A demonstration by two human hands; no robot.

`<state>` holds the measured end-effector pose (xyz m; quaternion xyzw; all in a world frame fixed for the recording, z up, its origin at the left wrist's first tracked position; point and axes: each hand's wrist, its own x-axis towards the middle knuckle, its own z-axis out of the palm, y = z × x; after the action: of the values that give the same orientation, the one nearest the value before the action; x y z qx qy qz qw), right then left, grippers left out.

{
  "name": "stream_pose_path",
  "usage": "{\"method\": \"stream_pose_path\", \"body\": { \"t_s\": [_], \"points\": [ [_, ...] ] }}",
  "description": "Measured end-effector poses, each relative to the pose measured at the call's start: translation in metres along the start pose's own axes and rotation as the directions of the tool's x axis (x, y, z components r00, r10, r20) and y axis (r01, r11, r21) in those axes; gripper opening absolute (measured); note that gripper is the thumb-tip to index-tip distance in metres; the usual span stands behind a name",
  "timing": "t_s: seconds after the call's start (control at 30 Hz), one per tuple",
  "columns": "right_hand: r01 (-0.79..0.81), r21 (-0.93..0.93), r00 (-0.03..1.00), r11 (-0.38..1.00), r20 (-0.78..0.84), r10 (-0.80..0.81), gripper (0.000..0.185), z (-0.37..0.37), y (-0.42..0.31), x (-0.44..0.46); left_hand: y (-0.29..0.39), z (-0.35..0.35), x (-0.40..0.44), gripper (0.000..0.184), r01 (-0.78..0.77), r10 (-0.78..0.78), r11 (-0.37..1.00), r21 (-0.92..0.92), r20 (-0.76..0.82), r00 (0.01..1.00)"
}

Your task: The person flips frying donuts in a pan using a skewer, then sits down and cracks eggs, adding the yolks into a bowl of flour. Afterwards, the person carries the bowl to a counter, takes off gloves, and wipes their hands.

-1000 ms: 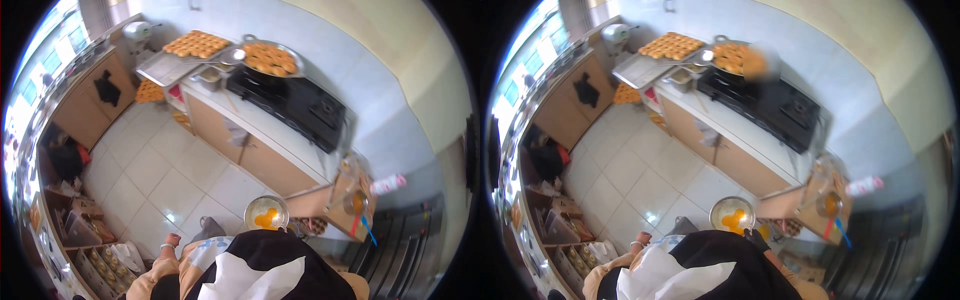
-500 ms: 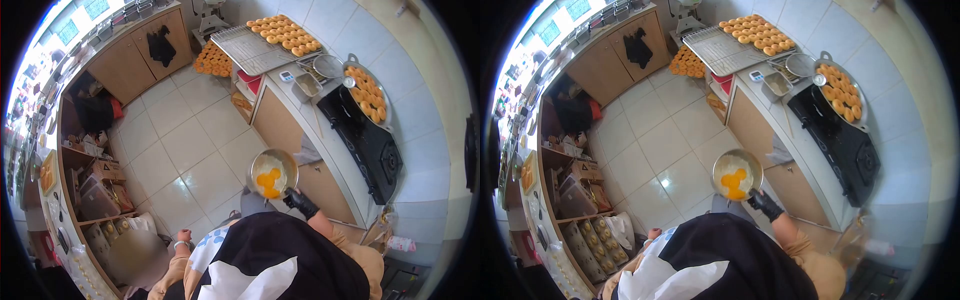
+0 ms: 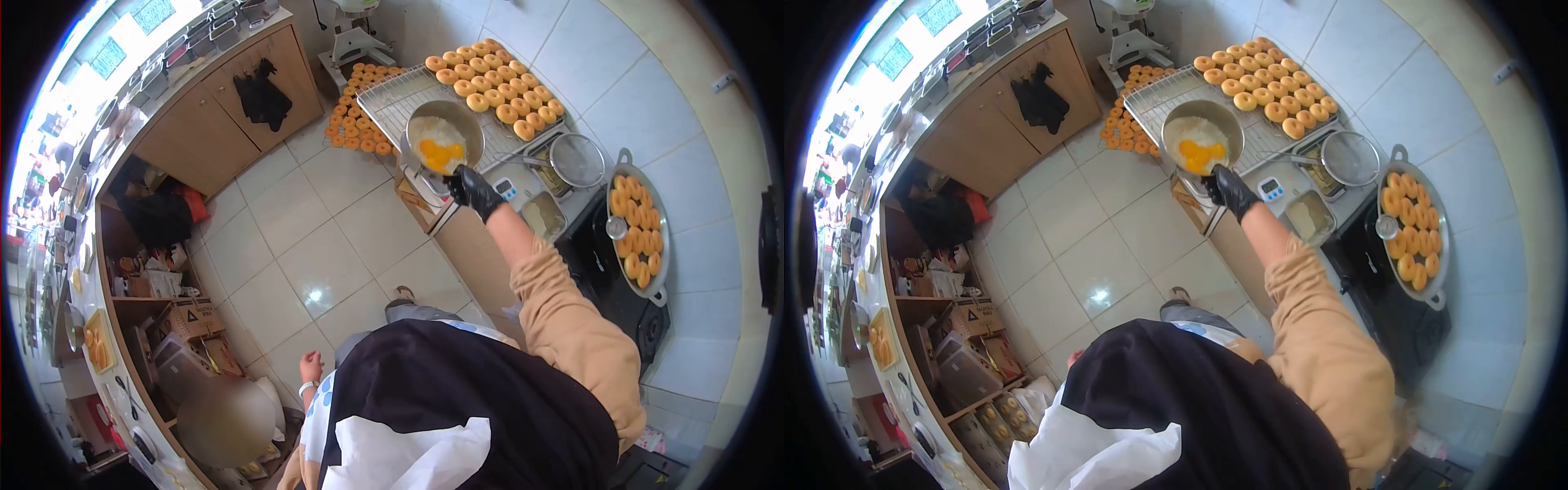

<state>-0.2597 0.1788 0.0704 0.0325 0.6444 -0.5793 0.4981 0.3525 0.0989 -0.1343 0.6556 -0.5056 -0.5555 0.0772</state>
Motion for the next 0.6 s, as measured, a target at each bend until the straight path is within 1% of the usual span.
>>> {"method": "stream_pose_path", "body": {
  "t_s": [0.07, 0.1, 0.2, 0.23, 0.27, 0.33, 0.37, 0.47, 0.5, 0.6],
  "points": [
    [0.031, 0.005, 0.998, 1.0, 0.053, -0.031, 0.041, 0.004, -0.025, 0.024, 0.061, 0.005, 0.004, 0.035, -0.089, 0.088, 0.992, 0.091, 0.019, 0.996],
    [0.024, 0.069, 0.997, 0.997, 0.071, -0.029, 0.041, 0.004, -0.032, 0.036, 0.077, 0.006, 0.01, 0.035, -0.101, 0.1, 0.993, 0.067, 0.027, 0.995],
    [0.063, 0.094, 0.991, 0.994, -0.122, -0.051, 0.036, 0.012, -0.045, 0.064, 0.11, 0.002, 0.036, 0.034, -0.136, 0.136, 0.991, 0.001, 0.049, 0.99],
    [0.042, 0.069, 0.993, 0.997, -0.113, -0.034, 0.035, 0.009, -0.047, 0.073, 0.118, -0.001, 0.047, 0.034, -0.141, 0.141, 0.99, -0.006, 0.06, 0.988],
    [0.052, 0.09, 0.991, 0.995, -0.124, -0.04, 0.036, 0.007, -0.047, 0.082, 0.124, -0.006, 0.057, 0.034, -0.144, 0.144, 0.99, -0.012, 0.075, 0.987],
    [0.064, 0.129, 0.985, 0.99, -0.167, -0.042, 0.04, 0.0, -0.043, 0.09, 0.137, -0.019, 0.081, 0.034, -0.189, 0.185, 0.981, 0.043, 0.075, 0.98],
    [0.053, 0.272, 0.997, 0.961, 0.032, -0.064, 0.04, -0.007, -0.043, 0.092, 0.142, -0.026, 0.094, 0.033, -0.21, 0.204, 0.975, 0.071, 0.082, 0.975],
    [-0.009, 0.471, 0.997, 0.882, 0.075, -0.03, 0.039, 0.0, -0.05, 0.092, 0.16, -0.052, 0.129, 0.031, -0.145, 0.148, 0.989, -0.037, 0.104, 0.984],
    [0.078, 0.504, 0.965, 0.86, -0.253, 0.061, 0.042, 0.052, -0.07, 0.044, 0.165, -0.061, 0.141, 0.029, -0.135, 0.14, 0.989, -0.055, 0.105, 0.985],
    [0.313, 0.676, 0.889, 0.667, -0.456, 0.046, 0.045, 0.126, -0.069, 0.029, 0.218, -0.081, 0.16, 0.025, -0.162, 0.164, 0.985, -0.064, 0.037, 0.986]
  ]
}}
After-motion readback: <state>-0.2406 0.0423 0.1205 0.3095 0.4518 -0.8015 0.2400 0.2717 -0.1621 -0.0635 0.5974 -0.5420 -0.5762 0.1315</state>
